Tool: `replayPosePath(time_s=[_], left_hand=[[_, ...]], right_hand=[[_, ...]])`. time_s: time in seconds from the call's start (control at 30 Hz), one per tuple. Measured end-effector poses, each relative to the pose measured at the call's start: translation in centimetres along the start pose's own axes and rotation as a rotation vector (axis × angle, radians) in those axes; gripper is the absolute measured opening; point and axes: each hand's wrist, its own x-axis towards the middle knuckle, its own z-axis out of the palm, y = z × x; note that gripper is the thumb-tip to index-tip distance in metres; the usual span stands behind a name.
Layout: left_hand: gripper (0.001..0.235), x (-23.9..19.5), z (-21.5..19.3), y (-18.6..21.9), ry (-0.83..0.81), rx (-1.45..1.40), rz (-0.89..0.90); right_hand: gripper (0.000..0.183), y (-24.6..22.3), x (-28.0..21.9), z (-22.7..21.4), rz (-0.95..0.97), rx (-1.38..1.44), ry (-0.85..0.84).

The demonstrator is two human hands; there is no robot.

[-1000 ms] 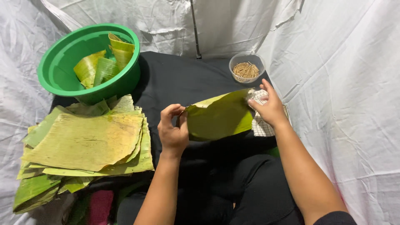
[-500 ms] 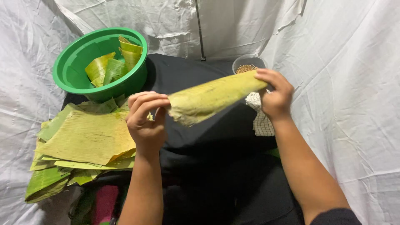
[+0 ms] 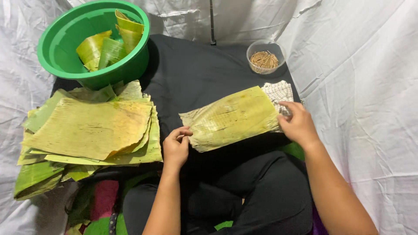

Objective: Cleaning banana leaves with a cloth and folding one into a cone shape

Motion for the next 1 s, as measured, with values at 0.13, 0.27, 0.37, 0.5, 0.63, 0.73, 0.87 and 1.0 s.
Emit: replayPosePath(time_s=[0.13,0.27,0.37,0.5,0.63,0.73,0.87,1.0], left_hand=[[0.026,0.3,-0.5,0.9,-0.023,0.115,0.033],[0.023,0.7,-0.6,0.0,-0.020,0.202,0.067],[0.024,1.0,-0.5,-0.3,-0.011,0.194,0.053],[0.031,1.1,0.0,-2.3,0.012,-0.075,-0.090],[0.029,1.6,-0.1,-1.7,0.031,-0.037,-0.184],[0.052,1.6,0.5,1.2,0.014,0.025,-0.212],[0.054,3.4,1.8,3.7,0.002,0.198,-0.147],[0.047,5.7,2.9,5.0,-0.009,0.279,-0.158]], right_hand=[[0.038,-0.4,4.7,1.0,-0.058,-0.123,-0.009],[0.041,0.7,10.1,4.7,-0.048,-0.182,-0.092],[0.048,0.4,12.2,6.5,0.077,-0.228,-0.176],[0.060,-0.2,12.0,7.6,0.216,-0.189,-0.222],[0.049,1.3,11.9,8.6,0.225,-0.105,-0.155],[0.029,2.6,11.9,9.0,0.141,0.013,-0.043],[0.018,2.3,12.3,8.1,0.048,0.265,0.136],[0.012,2.1,12.9,6.9,0.077,0.351,0.168]])
